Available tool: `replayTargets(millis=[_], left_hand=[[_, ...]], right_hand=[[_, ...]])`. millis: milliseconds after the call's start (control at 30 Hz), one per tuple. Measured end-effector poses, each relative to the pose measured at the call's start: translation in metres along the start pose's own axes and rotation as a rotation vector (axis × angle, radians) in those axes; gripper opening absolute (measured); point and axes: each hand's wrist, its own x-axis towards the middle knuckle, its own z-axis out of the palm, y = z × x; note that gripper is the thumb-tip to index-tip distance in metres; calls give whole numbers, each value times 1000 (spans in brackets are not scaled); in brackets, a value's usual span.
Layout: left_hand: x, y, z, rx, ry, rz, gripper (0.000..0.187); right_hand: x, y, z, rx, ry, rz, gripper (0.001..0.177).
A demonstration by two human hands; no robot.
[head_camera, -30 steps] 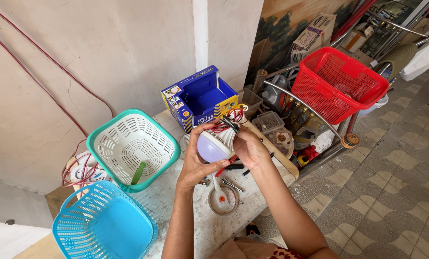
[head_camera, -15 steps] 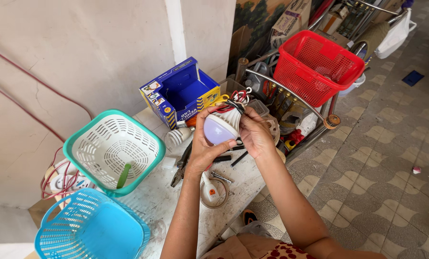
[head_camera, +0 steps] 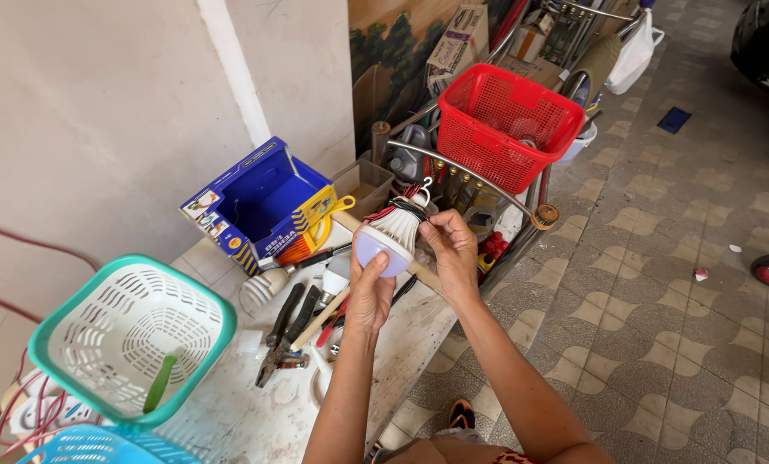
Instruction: The person connects wires to a light bulb and assembles electrical components by hand and with pliers on a freezer surface, then places the items into a red basket on the floor.
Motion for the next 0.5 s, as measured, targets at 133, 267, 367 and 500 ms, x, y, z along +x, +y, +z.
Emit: replayTargets(millis=[133, 267, 367, 500], left_hand=[[18, -37, 5, -91, 39, 52, 87], [41, -68, 14, -86, 139, 129, 79], [50, -84, 31, -53, 167, 157, 81], [55, -85, 57, 52, -68, 134, 84]], right_hand=[[13, -15, -25, -68, -35, -55, 6], [15, -34, -42, -197, -127, -201, 4], [22, -37, -66, -233, -120, -258, 10], [61, -21, -104, 347, -28, 277, 9]])
